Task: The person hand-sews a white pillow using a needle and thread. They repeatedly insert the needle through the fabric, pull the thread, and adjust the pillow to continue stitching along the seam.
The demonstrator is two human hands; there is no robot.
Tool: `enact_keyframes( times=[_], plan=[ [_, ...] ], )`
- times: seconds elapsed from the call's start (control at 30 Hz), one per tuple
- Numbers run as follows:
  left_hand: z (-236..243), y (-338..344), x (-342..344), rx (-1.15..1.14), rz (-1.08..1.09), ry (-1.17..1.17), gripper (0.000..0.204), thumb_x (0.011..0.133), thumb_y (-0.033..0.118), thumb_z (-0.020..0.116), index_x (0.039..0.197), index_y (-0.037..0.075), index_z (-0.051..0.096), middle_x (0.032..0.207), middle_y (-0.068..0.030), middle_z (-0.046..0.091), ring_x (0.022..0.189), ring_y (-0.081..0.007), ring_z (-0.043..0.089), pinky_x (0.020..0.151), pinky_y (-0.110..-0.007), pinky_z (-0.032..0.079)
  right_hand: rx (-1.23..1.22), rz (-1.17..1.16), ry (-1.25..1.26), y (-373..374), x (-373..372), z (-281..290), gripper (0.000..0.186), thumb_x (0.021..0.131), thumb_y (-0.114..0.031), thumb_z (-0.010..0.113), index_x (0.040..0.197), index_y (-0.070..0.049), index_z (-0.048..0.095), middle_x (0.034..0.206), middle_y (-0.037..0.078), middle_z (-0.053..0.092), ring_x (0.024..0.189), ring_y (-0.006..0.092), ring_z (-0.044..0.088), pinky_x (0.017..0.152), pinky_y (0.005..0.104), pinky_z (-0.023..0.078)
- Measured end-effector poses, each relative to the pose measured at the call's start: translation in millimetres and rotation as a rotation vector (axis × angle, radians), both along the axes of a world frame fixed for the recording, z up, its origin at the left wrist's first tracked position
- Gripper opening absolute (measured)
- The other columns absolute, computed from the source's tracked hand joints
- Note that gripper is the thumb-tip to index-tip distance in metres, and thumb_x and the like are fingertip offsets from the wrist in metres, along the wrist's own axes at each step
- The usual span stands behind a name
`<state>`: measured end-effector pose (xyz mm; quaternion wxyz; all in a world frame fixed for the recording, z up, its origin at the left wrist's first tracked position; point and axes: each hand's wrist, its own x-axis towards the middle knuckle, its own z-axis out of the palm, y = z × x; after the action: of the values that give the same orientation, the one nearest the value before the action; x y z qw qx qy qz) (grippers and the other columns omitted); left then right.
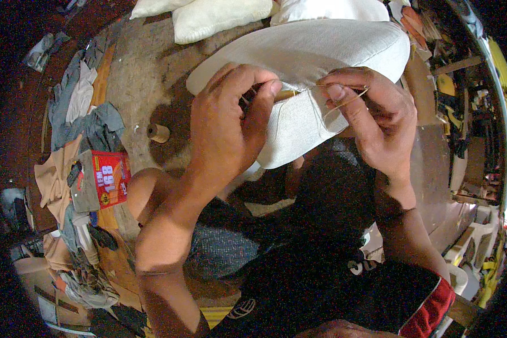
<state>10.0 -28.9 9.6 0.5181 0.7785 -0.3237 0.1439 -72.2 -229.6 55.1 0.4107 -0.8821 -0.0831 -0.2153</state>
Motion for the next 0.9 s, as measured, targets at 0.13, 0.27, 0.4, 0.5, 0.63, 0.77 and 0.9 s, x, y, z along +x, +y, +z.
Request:
enact_keyframes(
  times=[0.13,0.27,0.4,0.5,0.63,0.77,0.9],
  plan=[
    [-1,-2,1,0.003,0.004,-0.022,0.005,0.091,0.008,0.068,0.093,0.003,0.069,0.088,-0.0143,0.068,0.08,-0.0336,0.068,0.072,-0.04,0.053,-0.195,0.031,-0.103,-2,0,1,0.012,0.094,-0.006,0.068,0.101,0.001,0.075,0.099,0.014,0.076,0.089,0.0222,0.073,0.078,0.0311,0.055],
    [-2,-2,0,-0.024,0.007,0.014,0.006,0.091,0.008,0.068,0.093,0.003,0.069,0.088,-0.0145,0.068,0.08,-0.0335,0.068,0.073,-0.04,0.053,-0.283,0.032,-0.174,5,-2,1,0.012,0.094,-0.007,0.068,0.1,0.001,0.076,0.099,0.014,0.076,0.088,0.0242,0.073,0.078,0.0314,0.055],
    [1,-3,-1,-0.004,0.012,0.014,0.006,0.092,0.009,0.067,0.093,0.003,0.069,0.088,-0.0149,0.068,0.08,-0.0336,0.068,0.072,-0.04,0.053,-0.218,0.053,-0.156,9,-1,-5,0.012,0.095,-0.009,0.069,0.1,0.0,0.076,0.097,0.014,0.076,0.087,0.0228,0.073,0.077,0.0302,0.055],
    [1,1,2,0.009,-0.057,0.046,0.007,0.093,0.011,0.068,0.093,0.004,0.07,0.088,-0.0139,0.069,0.079,-0.0314,0.067,0.071,-0.038,0.053,0.109,0.061,0.033,8,-1,-7,0.013,0.097,-0.01,0.068,0.1,0.0,0.075,0.096,0.014,0.076,0.083,0.021,0.073,0.071,0.0297,0.055],
    [2,6,3,-0.015,-0.118,0.062,0.009,0.093,0.011,0.069,0.097,0.005,0.072,0.088,-0.013,0.069,0.078,-0.0277,0.068,0.07,-0.036,0.053,0.868,0.356,0.116,-13,7,-7,0.018,0.103,-0.015,0.061,0.104,0.001,0.069,0.095,0.015,0.074,0.078,0.0184,0.07,0.062,0.0299,0.053],
    [-4,6,5,-0.034,-0.151,0.033,0.012,0.092,0.012,0.071,0.101,0.006,0.074,0.091,-0.013,0.069,0.082,-0.0279,0.068,0.073,-0.036,0.054,0.9,0.41,-0.12,-26,13,-10,0.022,0.105,-0.014,0.055,0.116,0.003,0.064,0.098,0.017,0.072,0.078,0.019,0.068,0.065,0.0314,0.053],
    [1,4,7,0.058,-0.121,-0.118,0.014,0.091,0.014,0.072,0.103,0.007,0.075,0.095,-0.0129,0.068,0.088,-0.0318,0.067,0.078,-0.04,0.055,0.756,0.122,-0.148,-14,12,-6,0.02,0.103,-0.015,0.06,0.109,0.003,0.068,0.094,0.013,0.072,0.076,0.0164,0.066,0.066,0.0297,0.052]
  ],
)
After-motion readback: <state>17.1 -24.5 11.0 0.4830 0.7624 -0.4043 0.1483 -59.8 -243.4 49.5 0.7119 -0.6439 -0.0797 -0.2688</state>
